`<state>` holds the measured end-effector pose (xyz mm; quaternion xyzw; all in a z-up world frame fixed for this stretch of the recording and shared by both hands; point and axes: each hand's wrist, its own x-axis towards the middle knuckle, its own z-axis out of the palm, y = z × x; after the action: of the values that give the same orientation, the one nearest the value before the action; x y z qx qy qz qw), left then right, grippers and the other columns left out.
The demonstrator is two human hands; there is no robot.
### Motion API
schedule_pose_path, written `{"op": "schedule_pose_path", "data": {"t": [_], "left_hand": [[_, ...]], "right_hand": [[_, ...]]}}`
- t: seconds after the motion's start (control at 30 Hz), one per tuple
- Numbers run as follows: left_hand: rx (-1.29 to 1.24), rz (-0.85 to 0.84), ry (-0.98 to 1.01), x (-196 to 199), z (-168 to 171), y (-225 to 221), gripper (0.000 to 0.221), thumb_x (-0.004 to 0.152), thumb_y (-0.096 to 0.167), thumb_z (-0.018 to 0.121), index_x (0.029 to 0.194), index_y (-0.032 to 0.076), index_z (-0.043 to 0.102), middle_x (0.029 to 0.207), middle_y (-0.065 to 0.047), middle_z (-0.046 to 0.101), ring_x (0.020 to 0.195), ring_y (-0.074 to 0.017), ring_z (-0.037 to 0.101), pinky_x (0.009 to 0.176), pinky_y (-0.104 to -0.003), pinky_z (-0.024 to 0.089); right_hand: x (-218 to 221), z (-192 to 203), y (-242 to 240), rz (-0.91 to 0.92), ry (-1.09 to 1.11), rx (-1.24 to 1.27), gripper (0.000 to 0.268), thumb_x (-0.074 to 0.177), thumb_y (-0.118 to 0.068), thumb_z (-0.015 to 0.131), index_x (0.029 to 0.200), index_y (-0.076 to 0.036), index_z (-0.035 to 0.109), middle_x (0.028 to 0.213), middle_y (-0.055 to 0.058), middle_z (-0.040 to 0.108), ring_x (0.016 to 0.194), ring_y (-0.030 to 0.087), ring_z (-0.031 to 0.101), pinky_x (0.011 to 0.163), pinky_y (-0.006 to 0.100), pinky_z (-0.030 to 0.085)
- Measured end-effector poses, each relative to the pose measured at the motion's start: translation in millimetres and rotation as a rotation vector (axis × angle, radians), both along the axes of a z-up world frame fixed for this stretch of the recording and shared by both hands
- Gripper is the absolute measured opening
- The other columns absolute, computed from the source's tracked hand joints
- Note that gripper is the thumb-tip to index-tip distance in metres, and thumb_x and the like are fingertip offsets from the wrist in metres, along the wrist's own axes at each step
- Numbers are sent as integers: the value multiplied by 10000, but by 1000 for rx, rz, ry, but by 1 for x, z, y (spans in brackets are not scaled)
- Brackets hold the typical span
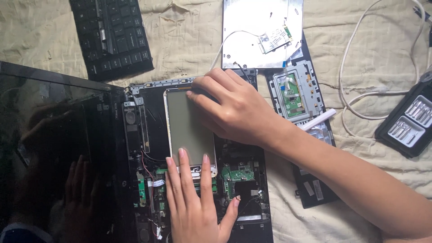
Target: Adjusting internal cables and components within a laptop chassis, including placing a smartphone screen assembly.
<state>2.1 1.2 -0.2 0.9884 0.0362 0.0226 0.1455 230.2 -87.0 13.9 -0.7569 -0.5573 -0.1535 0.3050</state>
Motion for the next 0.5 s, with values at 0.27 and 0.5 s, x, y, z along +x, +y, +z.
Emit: {"op": "schedule_pose_path", "data": {"t": [0.27, 0.5], "left_hand": [[0, 9, -3, 0, 1, 0, 994, 822, 536, 669, 1576, -4, 312, 1651, -383, 144, 1543, -592, 107, 1208, -671, 180], [-1, 12, -6, 1, 2, 0, 991, 825, 540, 664, 1577, -1, 311, 1652, -379, 148, 1547, -583, 110, 1214, -667, 176]], "right_hand": [[0, -2, 0, 0, -1, -7, 318, 808, -54, 800, 1102, 17, 702, 1159, 163, 639, 953, 277, 576, 840, 372, 507], [0, -1, 1, -3, -4, 5, 275, 832, -48, 795, 1082, 19, 702, 1142, 159, 646, 937, 269, 579, 825, 369, 504]]}}
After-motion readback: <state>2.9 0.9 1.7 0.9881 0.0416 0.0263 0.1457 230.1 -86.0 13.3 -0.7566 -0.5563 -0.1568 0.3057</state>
